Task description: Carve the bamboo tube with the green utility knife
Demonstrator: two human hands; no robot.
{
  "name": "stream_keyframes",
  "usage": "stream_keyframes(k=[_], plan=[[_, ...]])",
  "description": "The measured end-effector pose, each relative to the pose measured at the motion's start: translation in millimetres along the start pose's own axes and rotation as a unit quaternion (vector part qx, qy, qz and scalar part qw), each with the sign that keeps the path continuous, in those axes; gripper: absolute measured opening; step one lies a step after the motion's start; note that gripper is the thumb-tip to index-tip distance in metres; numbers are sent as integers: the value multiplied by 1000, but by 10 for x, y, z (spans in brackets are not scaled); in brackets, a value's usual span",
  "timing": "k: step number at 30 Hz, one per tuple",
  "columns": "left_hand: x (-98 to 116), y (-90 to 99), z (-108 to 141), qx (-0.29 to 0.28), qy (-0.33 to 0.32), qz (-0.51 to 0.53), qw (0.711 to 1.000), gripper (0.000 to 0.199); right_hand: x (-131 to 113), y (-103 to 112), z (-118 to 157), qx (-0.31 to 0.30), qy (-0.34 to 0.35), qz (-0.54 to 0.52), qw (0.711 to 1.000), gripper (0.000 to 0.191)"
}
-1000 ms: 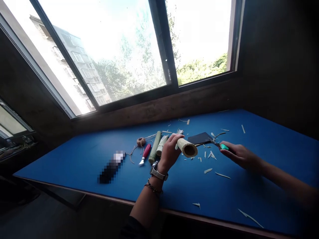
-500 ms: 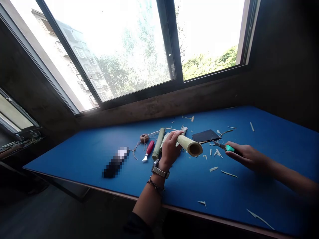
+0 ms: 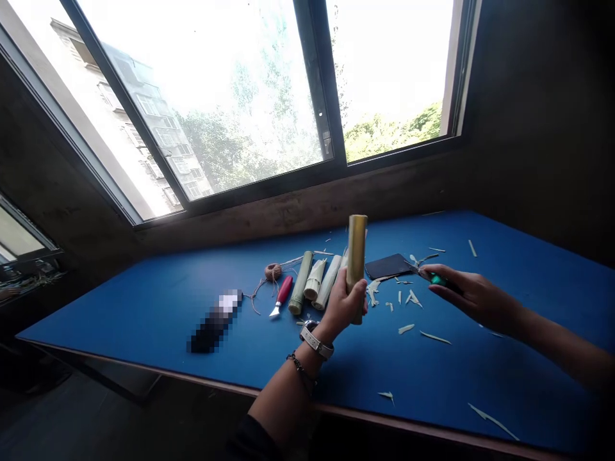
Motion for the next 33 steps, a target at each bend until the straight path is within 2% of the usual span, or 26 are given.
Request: stream_keyframes(k=[3,7,9,13,21,25,28,31,33], plan=[[-57,-107,41,-40,84,13,996,31,-146,34,-38,4,57,47,997,39],[-87,-174,90,-61,141,-3,988,27,-230,-75,-59,-50,72,128,988,39],[-90,-179,97,-67,144,-12,987,26,-225,-138,-53,-64,70,145,985,39],[-102,-174,93,-66,139,-22,988,26,-211,-204,-43,-55,82,149,984,38],[-129,-182,82,-70,152,-36,985,24,-211,-264,-115,-87,35,183,979,38],[-126,-185,82,-60,168,-34,983,23,-156,-269,-264,-92,17,227,970,41],[-101,-210,124,-68,183,-28,980,25,46,-75,-492,-71,-47,239,967,46],[-63,-261,170,-133,167,-12,977,28,353,360,-682,-4,-200,265,943,55],[-54,-271,164,-128,152,-8,980,28,440,634,-693,46,-228,288,929,60]])
Point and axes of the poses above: each hand's wrist, its own z-axis away from the middle knuckle, its own y-axis out of the back of the hand, x = y × z, the point moved 2 cm from there along -z, towards the middle knuckle, and after that the axes turned 3 degrees about x, right-handed, at the moved point
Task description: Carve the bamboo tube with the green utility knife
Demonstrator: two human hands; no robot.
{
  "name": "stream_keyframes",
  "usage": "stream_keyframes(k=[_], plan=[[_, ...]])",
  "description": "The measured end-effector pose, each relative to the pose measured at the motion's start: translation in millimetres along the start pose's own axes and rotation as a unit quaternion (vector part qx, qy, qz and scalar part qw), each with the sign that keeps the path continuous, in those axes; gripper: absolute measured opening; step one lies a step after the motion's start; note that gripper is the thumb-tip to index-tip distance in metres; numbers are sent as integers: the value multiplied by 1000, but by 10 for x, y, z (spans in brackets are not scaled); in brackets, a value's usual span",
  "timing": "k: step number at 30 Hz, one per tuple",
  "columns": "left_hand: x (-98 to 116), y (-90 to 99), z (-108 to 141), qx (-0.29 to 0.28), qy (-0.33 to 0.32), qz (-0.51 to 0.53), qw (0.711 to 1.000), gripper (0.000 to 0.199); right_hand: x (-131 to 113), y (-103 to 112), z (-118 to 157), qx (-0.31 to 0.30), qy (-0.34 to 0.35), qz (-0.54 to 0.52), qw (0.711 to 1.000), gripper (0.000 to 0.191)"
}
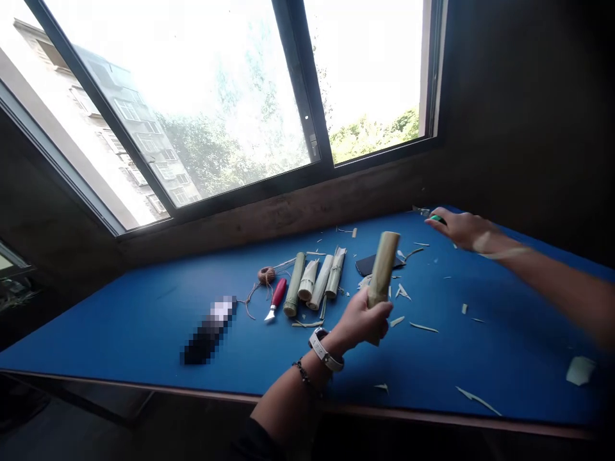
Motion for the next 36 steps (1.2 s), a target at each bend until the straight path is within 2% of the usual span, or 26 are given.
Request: stream_keyframes(k=[2,4,7,10,13,17,21,24,26,28,30,31,34,36], plan=[[-7,20,-30,46,0,-4,999,27,27,125,90,27,49,-26,998,62],[-29,30,-64,63,12,-13,998,26,-125,131,338,10,142,-81,986,59],[-59,22,-87,47,16,-11,999,27,-483,-59,784,-42,272,-122,954,45],[-88,27,-78,46,4,-15,999,23,-707,-304,1033,-52,329,-102,937,35],[-133,59,-70,68,-5,-60,996,20,-731,-453,1040,-48,331,-77,939,31],[-172,86,-80,73,-23,-123,989,17,-695,-511,940,-37,322,-59,944,33],[-159,77,-79,76,5,-118,990,16,-667,-532,738,-55,302,-22,952,39],[-147,53,-63,60,17,-110,992,18,-410,-450,378,-32,203,-17,978,50],[-147,41,-64,39,11,-102,994,20,-106,-335,112,3,71,-28,997,62],[-152,54,-89,44,9,-98,994,20,133,-191,-42,70,17,-24,997,70],[-158,83,-130,71,17,-105,992,20,185,-100,-26,79,52,-52,994,70],[-159,95,-151,78,19,-115,990,20,134,-86,44,59,86,-72,992,67],[-162,111,-183,79,7,-139,987,21,-227,-165,409,-22,213,-115,970,55],[-164,118,-174,82,-8,-149,985,21,-495,-272,671,-47,289,-113,950,46]])
Point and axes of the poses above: each hand's wrist, its own z-axis away from the middle knuckle, its own y-axis out of the back of the hand, x = y × z, the point moved 2 cm from there along -z, towards the middle knuckle, and after that the axes turned 3 degrees about x, right-handed, at the moved point
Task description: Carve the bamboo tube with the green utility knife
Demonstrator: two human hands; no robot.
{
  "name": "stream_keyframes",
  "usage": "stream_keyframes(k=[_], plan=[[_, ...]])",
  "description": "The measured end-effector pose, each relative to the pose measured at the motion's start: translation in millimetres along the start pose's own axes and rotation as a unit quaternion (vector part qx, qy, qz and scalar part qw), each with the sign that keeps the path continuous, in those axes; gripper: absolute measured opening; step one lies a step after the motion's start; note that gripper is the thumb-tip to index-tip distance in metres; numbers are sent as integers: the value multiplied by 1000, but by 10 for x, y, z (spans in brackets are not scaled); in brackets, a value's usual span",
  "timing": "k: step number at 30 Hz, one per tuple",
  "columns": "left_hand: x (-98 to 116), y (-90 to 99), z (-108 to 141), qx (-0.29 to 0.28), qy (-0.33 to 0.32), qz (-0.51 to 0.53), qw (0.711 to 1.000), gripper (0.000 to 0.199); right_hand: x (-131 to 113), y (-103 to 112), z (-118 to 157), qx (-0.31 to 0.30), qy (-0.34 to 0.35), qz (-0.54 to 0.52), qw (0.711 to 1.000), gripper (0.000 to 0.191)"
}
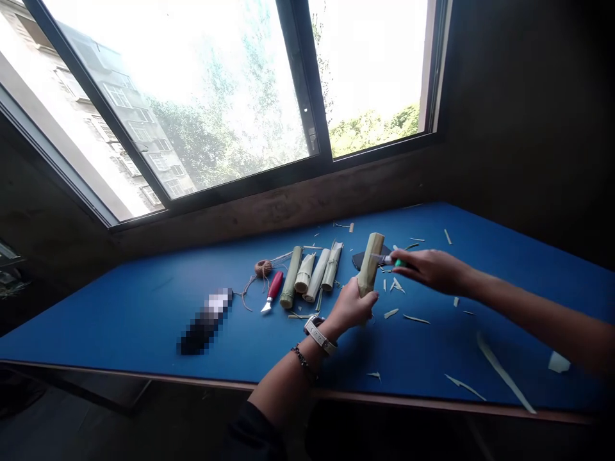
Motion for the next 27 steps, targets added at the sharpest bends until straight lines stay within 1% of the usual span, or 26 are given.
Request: stream_keyframes(k=[1,3,5,6,7,9,11,12,13,15,16,17,18,20,22,24,25,27], plan=[[-3,7,10,7,-6,-7,1000,20,-131,-93,27,-9,25,7,1000,43],[-8,20,40,23,-14,-35,999,17,-293,-244,60,-21,46,28,998,39],[-5,22,84,37,-18,-69,997,15,-316,-328,52,-23,41,48,998,38],[3,16,112,45,-18,-84,995,14,-274,-340,33,-21,30,54,998,38],[17,5,143,56,-19,-98,993,14,-196,-334,5,-18,11,57,998,38],[68,-34,205,67,-40,-113,991,16,63,-280,-56,-17,-60,71,996,43],[131,-80,244,59,-82,-107,989,17,394,-190,-92,-13,-144,83,986,48],[151,-95,247,49,-95,-97,989,18,548,-137,-95,-2,-168,76,983,49],[157,-102,237,38,-96,-86,991,18,672,-84,-87,14,-179,50,983,49],[119,-80,181,30,-58,-68,996,17,796,25,-46,60,-178,-27,982,48],[84,-57,145,31,-32,-64,997,16,783,73,-20,80,-169,-68,980,47],[49,-33,110,30,-15,-59,998,16,721,111,6,92,-158,-101,978,46],[20,-11,80,31,-7,-52,998,17,614,132,28,88,-140,-123,978,45],[-11,19,43,31,-6,-37,999,20,317,118,53,43,-81,-136,987,42],[-2,22,40,28,-13,-29,999,22,13,37,62,-15,-13,-111,994,39],[32,11,60,28,-24,-29,999,22,-188,-75,62,-43,26,-68,996,37],[52,4,73,28,-30,-33,999,21,-238,-131,60,-47,30,-45,997,37],[86,3,98,37,-43,-58,997,19,-259,-222,49,-50,24,-14,998,36]])
Point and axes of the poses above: each hand's wrist, its own z-axis away from the middle knuckle, its own y-axis out of the back of the hand, x = y × z, the point moved 2 cm from there along -z, towards the middle knuckle, and after that the axes turned 3 degrees about x, right-handed, at the moved point
